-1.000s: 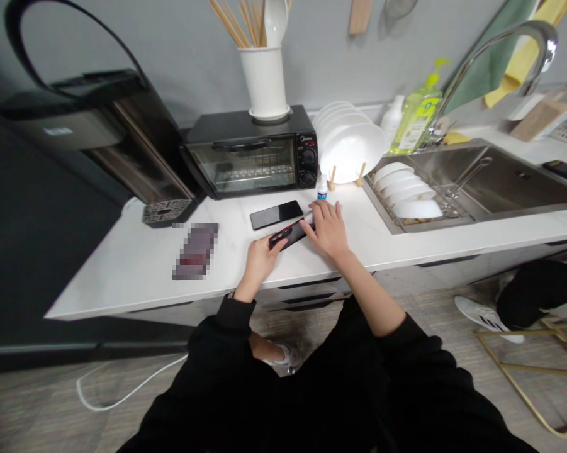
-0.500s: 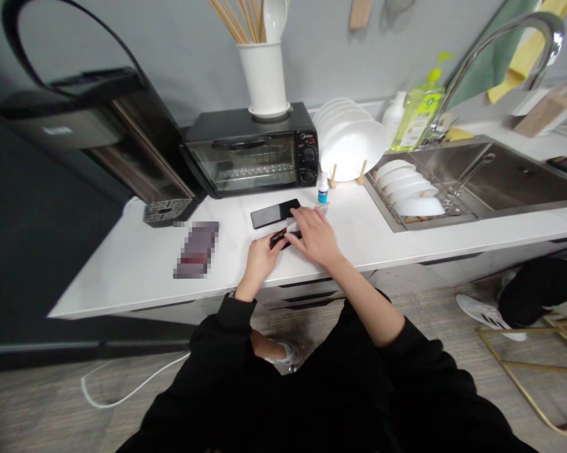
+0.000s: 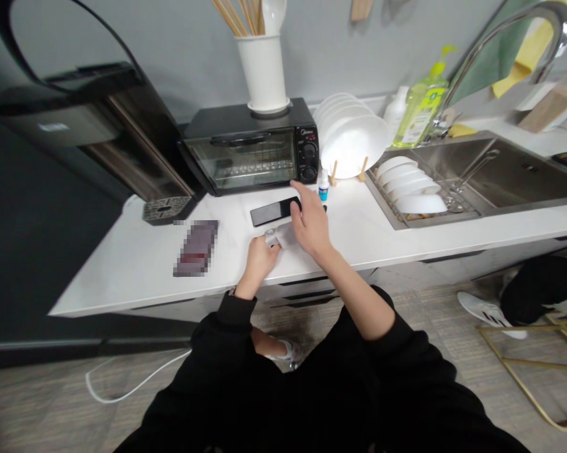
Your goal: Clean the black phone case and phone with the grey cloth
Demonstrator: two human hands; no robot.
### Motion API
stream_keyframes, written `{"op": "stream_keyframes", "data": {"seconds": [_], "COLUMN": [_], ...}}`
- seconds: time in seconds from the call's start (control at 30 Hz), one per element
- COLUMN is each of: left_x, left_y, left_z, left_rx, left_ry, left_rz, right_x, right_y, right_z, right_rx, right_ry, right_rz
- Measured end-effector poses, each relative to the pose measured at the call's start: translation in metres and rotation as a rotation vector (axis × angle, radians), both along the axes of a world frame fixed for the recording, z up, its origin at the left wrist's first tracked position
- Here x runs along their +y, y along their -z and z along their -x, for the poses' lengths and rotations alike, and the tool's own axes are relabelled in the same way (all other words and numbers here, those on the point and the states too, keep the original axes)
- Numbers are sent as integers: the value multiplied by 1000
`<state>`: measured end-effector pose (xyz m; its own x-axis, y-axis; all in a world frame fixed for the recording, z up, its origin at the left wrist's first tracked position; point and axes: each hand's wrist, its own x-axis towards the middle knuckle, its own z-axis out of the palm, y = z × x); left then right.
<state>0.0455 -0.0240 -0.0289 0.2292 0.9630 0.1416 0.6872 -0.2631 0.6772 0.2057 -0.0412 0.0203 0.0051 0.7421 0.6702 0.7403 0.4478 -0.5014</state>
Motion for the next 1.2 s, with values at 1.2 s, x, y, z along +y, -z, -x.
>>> {"op": "stream_keyframes", "data": {"seconds": [1.2], "left_x": [-5], "left_y": [-7], "left_z": [-1], "left_rx": [16], "left_ry": [87], "left_rz": [-85], "right_x": [7], "right_y": [29], "right_z": [-47], "right_rx": [-337], "right_ry": [-209], "right_rz": [43]}}
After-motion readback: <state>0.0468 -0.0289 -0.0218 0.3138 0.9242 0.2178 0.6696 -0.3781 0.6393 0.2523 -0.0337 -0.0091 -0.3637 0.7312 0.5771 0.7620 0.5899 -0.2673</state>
